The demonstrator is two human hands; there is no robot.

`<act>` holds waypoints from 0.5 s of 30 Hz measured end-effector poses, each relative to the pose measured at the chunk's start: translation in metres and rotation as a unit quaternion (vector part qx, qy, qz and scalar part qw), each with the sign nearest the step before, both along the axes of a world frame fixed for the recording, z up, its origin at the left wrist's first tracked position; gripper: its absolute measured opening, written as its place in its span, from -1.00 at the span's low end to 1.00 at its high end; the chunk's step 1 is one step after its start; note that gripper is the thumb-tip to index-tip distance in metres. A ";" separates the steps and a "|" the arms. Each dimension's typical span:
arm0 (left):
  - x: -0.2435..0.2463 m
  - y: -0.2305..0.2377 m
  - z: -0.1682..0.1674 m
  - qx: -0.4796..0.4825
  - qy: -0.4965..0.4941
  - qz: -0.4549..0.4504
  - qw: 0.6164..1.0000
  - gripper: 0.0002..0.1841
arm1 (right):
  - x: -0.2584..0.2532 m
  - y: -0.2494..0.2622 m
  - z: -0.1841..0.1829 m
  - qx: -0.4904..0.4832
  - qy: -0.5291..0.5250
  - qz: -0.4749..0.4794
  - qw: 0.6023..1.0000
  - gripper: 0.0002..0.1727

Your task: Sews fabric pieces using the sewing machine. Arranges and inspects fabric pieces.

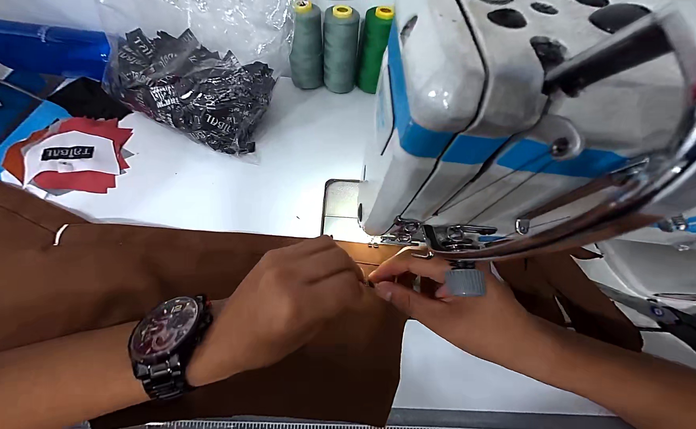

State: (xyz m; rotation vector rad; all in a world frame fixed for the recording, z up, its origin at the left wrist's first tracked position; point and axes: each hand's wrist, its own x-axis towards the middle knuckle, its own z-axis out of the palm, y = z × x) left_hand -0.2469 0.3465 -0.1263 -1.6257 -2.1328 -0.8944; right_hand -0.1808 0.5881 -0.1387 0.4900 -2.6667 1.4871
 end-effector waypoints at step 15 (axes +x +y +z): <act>0.027 0.000 0.002 -0.094 0.193 -0.042 0.976 -0.78 | 0.010 -0.008 0.008 -0.268 -0.226 -0.002 0.937 -0.83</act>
